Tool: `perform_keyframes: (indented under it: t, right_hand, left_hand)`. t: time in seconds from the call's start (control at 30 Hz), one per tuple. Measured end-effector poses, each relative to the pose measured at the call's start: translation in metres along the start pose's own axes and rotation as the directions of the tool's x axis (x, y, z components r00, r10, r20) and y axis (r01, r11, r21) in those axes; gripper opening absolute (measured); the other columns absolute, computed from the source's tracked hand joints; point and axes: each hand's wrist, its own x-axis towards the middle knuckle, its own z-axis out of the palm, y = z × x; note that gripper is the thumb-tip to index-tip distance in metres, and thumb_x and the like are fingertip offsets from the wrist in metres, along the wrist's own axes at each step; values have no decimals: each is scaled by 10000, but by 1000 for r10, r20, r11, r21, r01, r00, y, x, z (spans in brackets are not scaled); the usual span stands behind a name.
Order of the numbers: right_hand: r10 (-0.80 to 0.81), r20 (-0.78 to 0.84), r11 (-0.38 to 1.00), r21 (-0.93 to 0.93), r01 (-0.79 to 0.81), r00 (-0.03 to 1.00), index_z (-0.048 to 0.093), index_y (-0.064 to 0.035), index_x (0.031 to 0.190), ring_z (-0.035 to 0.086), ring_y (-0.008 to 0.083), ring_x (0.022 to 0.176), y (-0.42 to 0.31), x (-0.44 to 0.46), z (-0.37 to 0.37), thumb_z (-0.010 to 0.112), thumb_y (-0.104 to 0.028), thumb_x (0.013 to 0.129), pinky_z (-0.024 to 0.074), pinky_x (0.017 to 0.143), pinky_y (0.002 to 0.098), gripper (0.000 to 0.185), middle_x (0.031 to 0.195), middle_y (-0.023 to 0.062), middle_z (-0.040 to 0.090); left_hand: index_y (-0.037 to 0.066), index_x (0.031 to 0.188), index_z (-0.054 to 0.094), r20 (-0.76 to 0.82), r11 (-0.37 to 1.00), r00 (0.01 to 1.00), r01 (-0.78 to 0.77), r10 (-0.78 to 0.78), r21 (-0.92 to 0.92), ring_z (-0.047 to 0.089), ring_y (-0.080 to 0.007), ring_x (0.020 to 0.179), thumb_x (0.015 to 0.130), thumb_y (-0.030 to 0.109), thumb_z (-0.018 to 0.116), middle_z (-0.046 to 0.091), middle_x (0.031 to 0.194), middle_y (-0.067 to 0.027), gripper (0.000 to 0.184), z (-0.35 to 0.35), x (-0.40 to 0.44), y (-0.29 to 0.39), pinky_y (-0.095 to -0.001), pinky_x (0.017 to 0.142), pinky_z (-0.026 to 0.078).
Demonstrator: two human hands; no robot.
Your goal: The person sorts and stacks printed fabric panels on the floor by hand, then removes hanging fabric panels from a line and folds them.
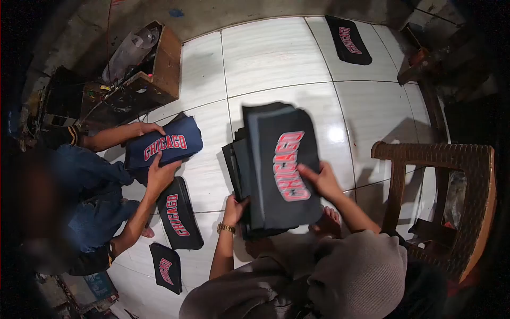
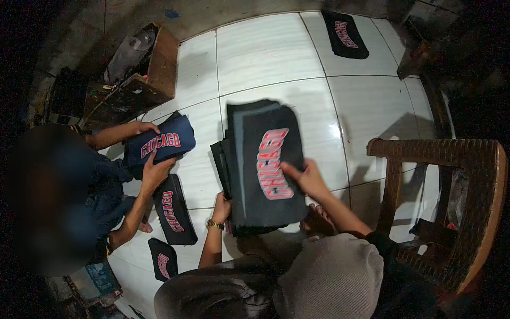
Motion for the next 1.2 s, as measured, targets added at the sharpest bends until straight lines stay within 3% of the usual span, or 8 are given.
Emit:
perform_keyframes:
  t: [0.1,0.23,0.43,0.5,0.67,0.9,1.03,1.2]
  right_hand:
    - [-38,50,984,-170,46,998,616,65,1104,672,210,872,81,1,22,708,-407,881,525,782,343,529,979,177,700]
    - [-154,46,506,-854,119,987,570,56,961,669,422,720,34,-13,12,505,-563,936,521,645,497,623,701,249,649]
    - [-148,136,243,-955,170,980,536,51,917,662,432,656,66,16,21,410,-486,988,531,578,485,556,710,235,656]
    - [-88,209,216,-951,223,974,527,47,902,672,432,700,54,13,36,404,-486,991,539,617,478,554,730,249,663]
    - [72,137,307,-946,108,988,714,-14,872,664,435,821,16,49,0,337,-713,905,510,773,531,794,792,254,676]
    - [-686,-219,364,-929,67,693,582,29,1064,559,413,1072,-58,250,-152,652,-353,866,484,860,498,436,1082,257,594]
    - [-639,-570,531,-812,-240,516,524,74,1174,554,429,1101,-111,314,-214,740,-423,769,458,947,494,677,1127,275,572]
    - [-437,-719,606,-680,-413,541,459,102,1273,505,419,1212,-139,359,-303,742,-600,710,425,1019,481,943,1288,270,509]
  left_hand:
    - [-61,1052,650,19,1000,1000,-18,18,17,668,-172,873,850,102,673,723,975,-125,260,-1,2,-4,-320,790,514]
    - [-62,1041,641,29,999,999,40,-40,-6,655,-171,895,861,146,661,710,982,-120,275,-2,3,-10,-326,802,499]
    - [-27,1107,661,75,916,974,226,-214,-332,655,-159,897,892,336,697,707,982,-79,423,0,-6,25,-297,813,498]
    - [-26,1119,661,118,980,988,118,-99,-159,666,-170,914,857,316,736,712,1009,-95,437,3,-9,31,-307,811,510]
    - [-32,1143,639,109,999,994,-31,27,36,693,-216,944,779,279,810,719,1050,-143,508,9,-6,14,-356,822,529]
    - [-7,1132,653,70,999,996,-51,52,-9,677,-165,944,803,224,803,724,1028,-103,429,9,-13,15,-319,834,530]
    - [0,1109,661,131,997,991,-19,28,-74,669,-137,933,793,214,815,723,1023,-90,411,3,-8,6,-311,820,534]
    - [30,1136,663,111,989,993,11,-28,150,679,-188,961,767,201,826,717,1074,-104,437,2,-2,-1,-344,832,532]
